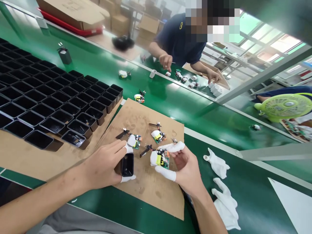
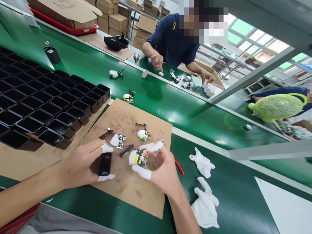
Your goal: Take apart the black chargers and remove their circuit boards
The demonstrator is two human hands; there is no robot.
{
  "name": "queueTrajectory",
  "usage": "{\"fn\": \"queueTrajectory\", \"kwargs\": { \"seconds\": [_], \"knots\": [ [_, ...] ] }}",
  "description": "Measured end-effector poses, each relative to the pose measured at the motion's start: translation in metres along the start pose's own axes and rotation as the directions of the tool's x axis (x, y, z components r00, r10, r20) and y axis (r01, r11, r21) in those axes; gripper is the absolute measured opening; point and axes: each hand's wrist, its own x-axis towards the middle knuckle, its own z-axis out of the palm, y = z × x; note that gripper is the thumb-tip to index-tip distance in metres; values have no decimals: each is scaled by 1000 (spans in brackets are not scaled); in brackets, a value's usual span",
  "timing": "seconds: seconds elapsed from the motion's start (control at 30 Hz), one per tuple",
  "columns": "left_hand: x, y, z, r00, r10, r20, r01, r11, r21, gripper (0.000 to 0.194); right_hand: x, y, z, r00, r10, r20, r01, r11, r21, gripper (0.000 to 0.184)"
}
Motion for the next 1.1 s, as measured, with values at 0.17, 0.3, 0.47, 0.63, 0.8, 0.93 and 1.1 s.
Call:
{"fn": "queueTrajectory", "kwargs": {
  "seconds": [0.17, 0.3, 0.47, 0.63, 0.8, 0.93, 1.1],
  "knots": [
    [-2, -4, 5, 999, 33, 14, -34, 998, 44, 31, 0, 8, 3, 987, 105, 123, -94, 991, -92, 48],
    [-1, -5, 5, 999, 52, -8, -52, 996, 70, 27, -3, -5, -13, 959, 200, 202, -96, 896, -434, 69],
    [-1, -4, 6, 998, 61, -24, -59, 995, 81, 28, -7, -14, -22, 939, 214, 268, -3, 787, -617, 53],
    [-3, -2, 9, 999, 53, -1, -53, 998, 34, 36, 4, -13, -15, 992, 68, 105, 2, 828, -560, 22],
    [-3, 1, 11, 998, 59, 9, -59, 998, -9, 49, 33, 0, 4, 992, 30, -119, -103, 739, -666, 40],
    [-1, 4, 8, 995, -12, 102, 23, 995, -102, 58, 59, 3, 11, 984, 161, -78, -166, 655, -737, 43],
    [4, 6, -1, 960, -136, 244, 207, 933, -296, 54, 65, -2, 3, 982, 172, -72, -178, 751, -636, 31]
  ]
}}
